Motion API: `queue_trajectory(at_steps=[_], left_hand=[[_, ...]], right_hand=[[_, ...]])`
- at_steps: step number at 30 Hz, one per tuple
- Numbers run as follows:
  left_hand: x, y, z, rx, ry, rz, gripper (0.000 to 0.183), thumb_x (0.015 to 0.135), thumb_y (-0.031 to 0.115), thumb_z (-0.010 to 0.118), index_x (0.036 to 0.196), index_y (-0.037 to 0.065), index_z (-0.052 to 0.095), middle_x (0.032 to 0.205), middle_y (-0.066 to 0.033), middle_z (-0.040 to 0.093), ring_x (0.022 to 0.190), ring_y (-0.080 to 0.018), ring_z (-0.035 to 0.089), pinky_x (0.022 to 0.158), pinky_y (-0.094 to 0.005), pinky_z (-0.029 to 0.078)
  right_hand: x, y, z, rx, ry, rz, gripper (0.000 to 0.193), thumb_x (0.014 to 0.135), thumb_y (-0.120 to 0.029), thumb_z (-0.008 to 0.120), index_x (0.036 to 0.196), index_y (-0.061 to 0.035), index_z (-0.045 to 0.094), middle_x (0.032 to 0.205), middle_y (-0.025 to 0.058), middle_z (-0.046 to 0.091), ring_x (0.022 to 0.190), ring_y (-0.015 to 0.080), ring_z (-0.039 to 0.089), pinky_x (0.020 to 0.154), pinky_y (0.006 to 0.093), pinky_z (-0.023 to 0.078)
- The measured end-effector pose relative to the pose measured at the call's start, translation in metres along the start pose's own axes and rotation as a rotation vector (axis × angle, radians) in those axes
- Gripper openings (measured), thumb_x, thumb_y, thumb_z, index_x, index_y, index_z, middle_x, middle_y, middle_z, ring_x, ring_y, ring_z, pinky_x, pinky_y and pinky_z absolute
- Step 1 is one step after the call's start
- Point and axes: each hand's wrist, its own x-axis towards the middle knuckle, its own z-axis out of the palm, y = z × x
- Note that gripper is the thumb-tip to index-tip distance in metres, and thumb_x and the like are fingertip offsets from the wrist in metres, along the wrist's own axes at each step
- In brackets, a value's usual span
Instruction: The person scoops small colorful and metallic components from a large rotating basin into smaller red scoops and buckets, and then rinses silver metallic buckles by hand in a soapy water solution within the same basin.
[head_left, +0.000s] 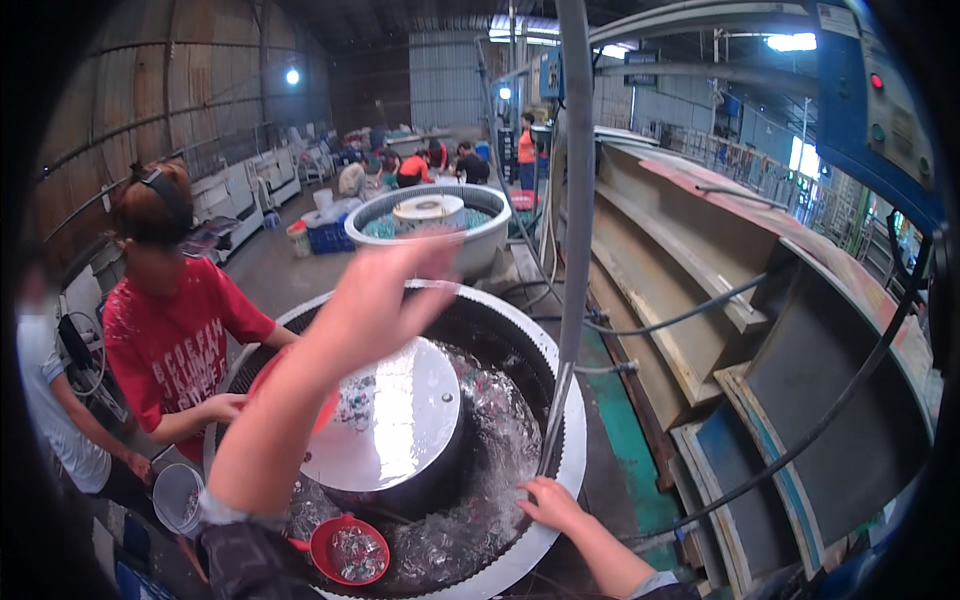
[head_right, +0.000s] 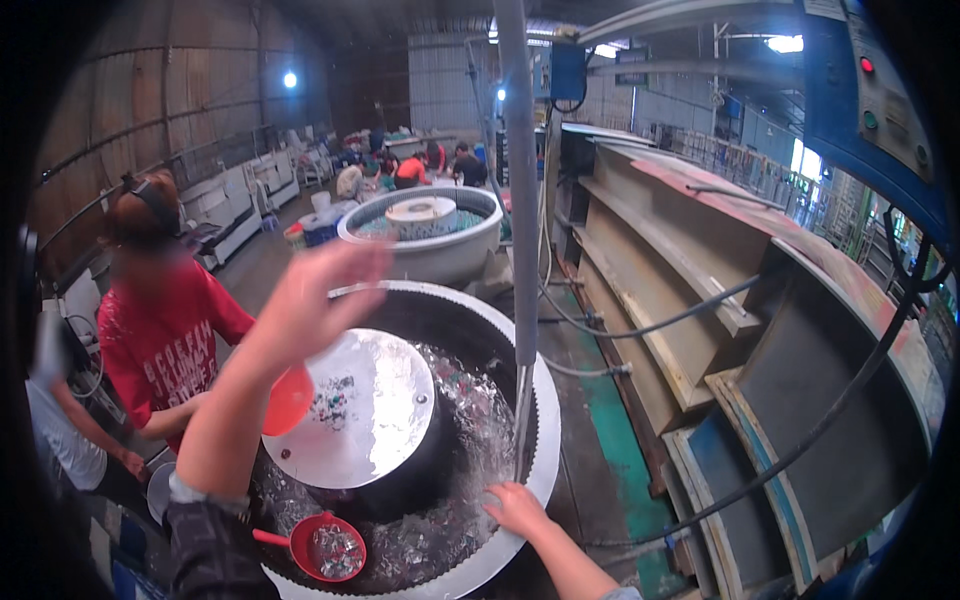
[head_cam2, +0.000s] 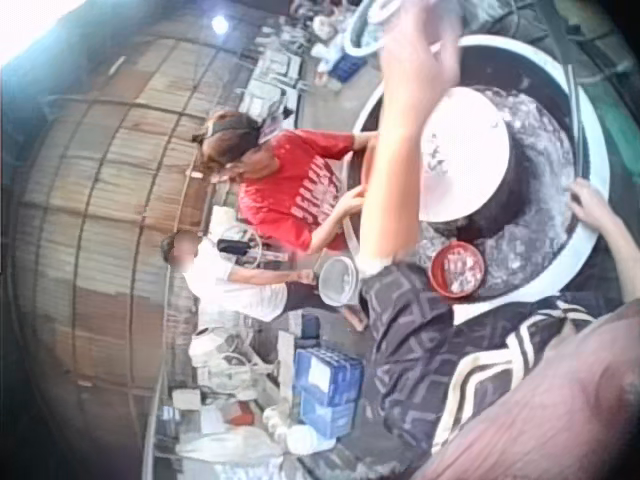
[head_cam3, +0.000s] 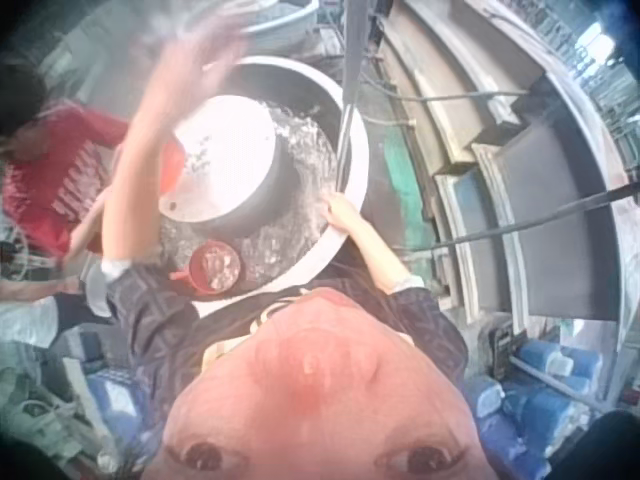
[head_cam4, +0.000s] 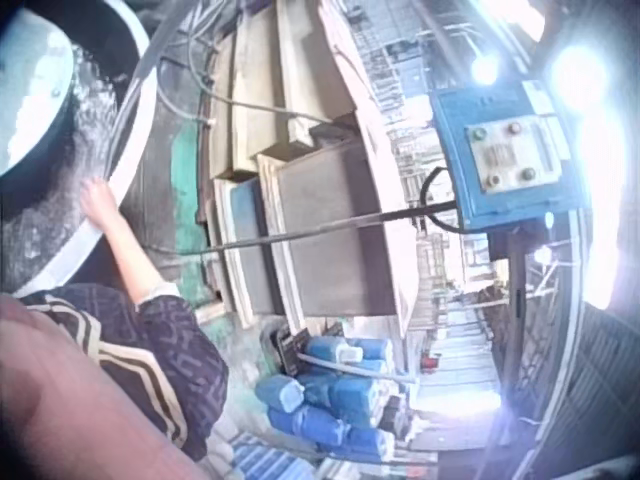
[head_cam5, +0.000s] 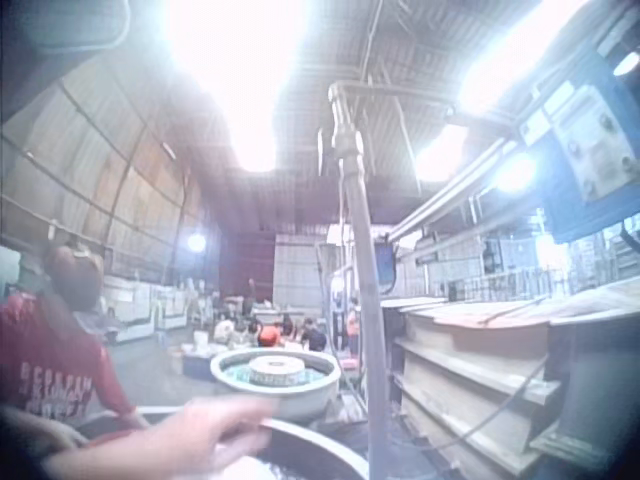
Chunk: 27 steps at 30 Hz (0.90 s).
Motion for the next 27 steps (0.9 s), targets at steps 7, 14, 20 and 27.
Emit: queue_trajectory(at_steps=[7, 14, 20, 27], left_hand=[[0.207, 0.036, -0.087, 0.252, 0.614, 0.135, 0.048, 0.08, 0.021, 0.068, 0.12, 0.001, 0.05, 0.107, -0.0181, 0.06, 0.098, -0.0243, 0.059, 0.086, -0.0337, 0.046], [0.329, 0.025, -0.144, 0.072, 0.543, 0.224, 0.036, 0.076, 0.006, 0.068, 0.108, -0.003, 0.056, 0.089, -0.0136, 0.063, 0.079, -0.0224, 0.061, 0.068, -0.0335, 0.05], [0.323, 0.047, -0.157, -0.123, 0.148, 0.117, 0.023, 0.071, 0.006, 0.067, 0.094, 0.008, 0.065, 0.072, -0.0009, 0.061, 0.054, -0.0121, 0.051, 0.046, -0.027, 0.04], [0.349, 0.04, -0.144, 0.829, 0.541, 0.354, 0.024, 0.072, 0.011, 0.067, 0.096, 0.01, 0.065, 0.082, -0.0053, 0.065, 0.068, -0.0216, 0.06, 0.058, -0.0341, 0.049]], right_hand=[[-0.018, -0.027, 0.04, 0.025, 0.118, -0.18, 0.039, 0.078, -0.031, 0.067, 0.112, -0.0116, 0.06, 0.117, 0.0188, 0.053, 0.114, 0.0354, 0.046, 0.103, 0.0506, 0.029], [-0.059, -0.031, 0.003, 0.15, 0.515, -0.131, 0.035, 0.07, -0.024, 0.072, 0.104, -0.0142, 0.064, 0.118, 0.0155, 0.052, 0.112, 0.0337, 0.048, 0.098, 0.0434, 0.037], [-0.11, 0.023, -0.038, 0.117, 0.777, 0.223, 0.033, 0.066, -0.011, 0.068, 0.099, -0.0065, 0.062, 0.11, 0.0164, 0.053, 0.103, 0.0344, 0.05, 0.091, 0.0421, 0.04], [-0.196, 0.115, -0.027, -0.045, 0.823, 0.626, 0.03, 0.071, -0.007, 0.062, 0.101, -0.0019, 0.057, 0.11, 0.0189, 0.049, 0.106, 0.0379, 0.045, 0.092, 0.0443, 0.036]])
